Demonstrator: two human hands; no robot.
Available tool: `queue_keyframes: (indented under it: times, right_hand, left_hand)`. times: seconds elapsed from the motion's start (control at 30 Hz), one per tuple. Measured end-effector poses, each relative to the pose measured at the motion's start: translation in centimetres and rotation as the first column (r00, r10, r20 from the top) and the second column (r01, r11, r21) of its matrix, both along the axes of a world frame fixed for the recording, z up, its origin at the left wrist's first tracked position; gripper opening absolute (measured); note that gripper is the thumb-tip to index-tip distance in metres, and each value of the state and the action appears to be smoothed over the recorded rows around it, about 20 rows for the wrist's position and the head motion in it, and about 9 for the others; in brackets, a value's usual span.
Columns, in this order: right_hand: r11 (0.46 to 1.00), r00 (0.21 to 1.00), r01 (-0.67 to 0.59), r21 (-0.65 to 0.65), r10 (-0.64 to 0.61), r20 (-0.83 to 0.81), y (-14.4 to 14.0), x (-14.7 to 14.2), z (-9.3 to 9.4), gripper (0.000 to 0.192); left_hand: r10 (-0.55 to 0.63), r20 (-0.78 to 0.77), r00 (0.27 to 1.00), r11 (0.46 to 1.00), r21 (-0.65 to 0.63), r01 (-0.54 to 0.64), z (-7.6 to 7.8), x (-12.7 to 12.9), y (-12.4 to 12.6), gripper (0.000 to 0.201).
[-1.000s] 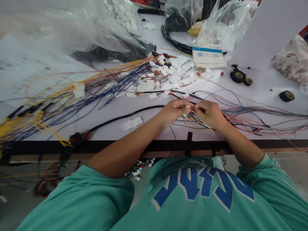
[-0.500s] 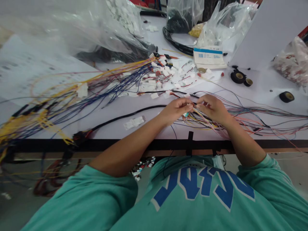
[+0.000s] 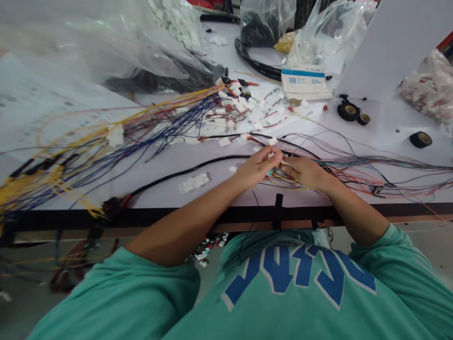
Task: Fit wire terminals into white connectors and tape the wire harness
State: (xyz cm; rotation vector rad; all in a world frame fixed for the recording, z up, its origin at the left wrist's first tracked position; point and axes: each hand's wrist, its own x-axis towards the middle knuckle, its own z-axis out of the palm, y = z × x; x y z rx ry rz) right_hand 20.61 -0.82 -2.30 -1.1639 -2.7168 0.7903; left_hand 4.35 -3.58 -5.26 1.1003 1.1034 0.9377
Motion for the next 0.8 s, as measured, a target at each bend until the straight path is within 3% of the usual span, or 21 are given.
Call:
queue_keyframes:
  times: [0.17,0.27,0.43,0.57,0.67,0.8]
  right_hand:
    - [0.975,0.983,-0.149,-0.162,0.129,-0.129,0.9,0.8,0.4,0.012]
    - [0.935,0.975,-0.212,-0.285,0.183,-0.124,1.3,1.5,0.9,0.020]
    - [0.821,0.991,-0.130,-0.555,0.092,-0.096,1.8,2.3,1.6,0.022]
    - [0.801,0.983,-0.110,-0.588,0.000,-0.184,2.2,3.3,2.3,0.027]
    - [0.794,0.968,-0.143,-0.591,-0.013,-0.252,2.6,4.1,2.6,0.031]
    - [0.759,0.916,-0.298,-0.579,0.057,-0.396,3.2,5.1,2.5,0.035]
  left_hand:
    - [-0.023,-0.038,0.999,0.999,0.024,0.024,0.1,-0.2,0.7,0.024]
    - [-0.023,-0.026,0.999,0.998,0.060,0.025,0.4,0.0,1.0,0.024]
    - [-0.048,-0.108,0.993,0.983,0.173,0.066,1.2,-0.2,1.3,0.031]
    - [0.010,-0.263,0.965,0.963,0.262,0.061,1.6,-1.6,1.5,0.029]
    - [-0.116,-0.498,0.859,0.940,0.223,0.256,2.0,-3.2,1.5,0.026]
    - [-0.280,-0.753,0.596,0.824,0.130,0.551,3.0,-5.4,1.4,0.027]
